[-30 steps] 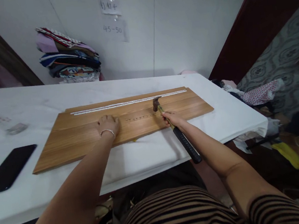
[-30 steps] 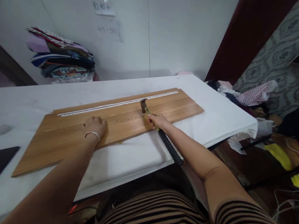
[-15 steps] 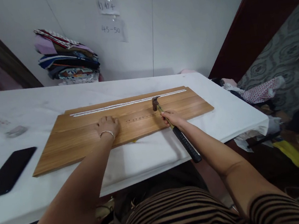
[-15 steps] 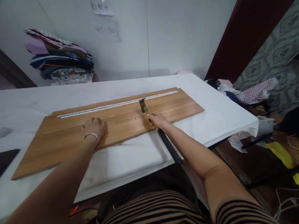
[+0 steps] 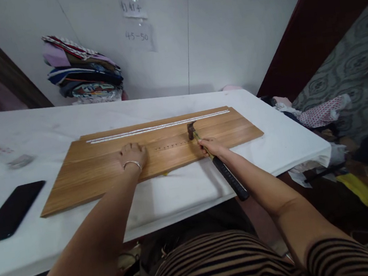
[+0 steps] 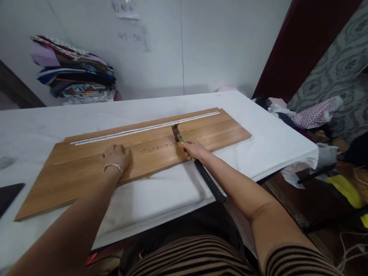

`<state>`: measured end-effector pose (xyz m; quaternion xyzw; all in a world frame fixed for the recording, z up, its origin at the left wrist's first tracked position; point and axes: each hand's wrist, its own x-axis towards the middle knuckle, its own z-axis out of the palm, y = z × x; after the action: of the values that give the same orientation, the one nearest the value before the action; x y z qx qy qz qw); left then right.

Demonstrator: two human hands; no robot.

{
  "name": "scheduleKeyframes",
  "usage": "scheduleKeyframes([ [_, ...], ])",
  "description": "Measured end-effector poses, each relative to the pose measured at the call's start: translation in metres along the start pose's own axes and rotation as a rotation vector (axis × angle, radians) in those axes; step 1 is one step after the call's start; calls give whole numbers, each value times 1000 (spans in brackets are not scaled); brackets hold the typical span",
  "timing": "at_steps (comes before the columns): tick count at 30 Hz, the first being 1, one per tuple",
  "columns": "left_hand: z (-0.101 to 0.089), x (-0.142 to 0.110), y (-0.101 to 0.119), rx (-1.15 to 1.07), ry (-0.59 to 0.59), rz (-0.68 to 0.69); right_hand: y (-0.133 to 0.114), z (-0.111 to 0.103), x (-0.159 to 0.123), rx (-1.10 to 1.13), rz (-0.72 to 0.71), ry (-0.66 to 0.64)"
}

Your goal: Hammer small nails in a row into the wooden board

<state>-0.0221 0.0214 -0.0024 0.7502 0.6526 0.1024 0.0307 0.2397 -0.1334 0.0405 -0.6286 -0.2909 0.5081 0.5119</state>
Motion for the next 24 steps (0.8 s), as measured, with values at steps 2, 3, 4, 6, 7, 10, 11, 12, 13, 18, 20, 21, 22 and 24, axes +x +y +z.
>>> scheduleKeyframes([
  [2, 1, 0, 0, -9, 4, 4, 0, 0, -1, 5, 3, 9],
  [3, 1, 0, 0, -12, 5, 4, -1, 0, -1, 5, 0, 10],
  [4, 1, 1, 0, -15, 6, 3, -1, 0, -1, 4, -3, 9],
  [6, 1, 1, -1, -17, 2, 0, -1, 0, -2, -2, -7, 6],
  [7, 1, 2, -1, -16, -2, -2, 0, 0, -1, -6, -6, 5],
  [10, 0, 1, -1, -9, -12, 1, 1, 0, -1, -18, 1, 10],
  [11, 0, 1, -1, -4, -12, 1, 2, 0, -1, -19, 1, 14],
  [12, -1, 1, 0, 1, -11, 1, 2, 0, -1, -17, 0, 16],
  [13, -1, 0, 0, 7, -10, 1, 2, 0, -1, -12, -4, 19],
  [18, -4, -2, 2, 5, -14, 5, 2, 0, -3, 0, -20, 11],
  [20, -5, -2, 2, -4, -19, 0, 2, 0, -3, -16, -10, 11],
  [21, -6, -2, 2, -6, -21, -1, 2, -1, -3, -21, -5, 12],
  [22, -6, -2, 2, -5, -23, -2, 3, -1, -3, -23, -2, 12],
  [24, -6, -2, 2, -1, -24, 2, 3, -2, -4, -15, -4, 11],
])
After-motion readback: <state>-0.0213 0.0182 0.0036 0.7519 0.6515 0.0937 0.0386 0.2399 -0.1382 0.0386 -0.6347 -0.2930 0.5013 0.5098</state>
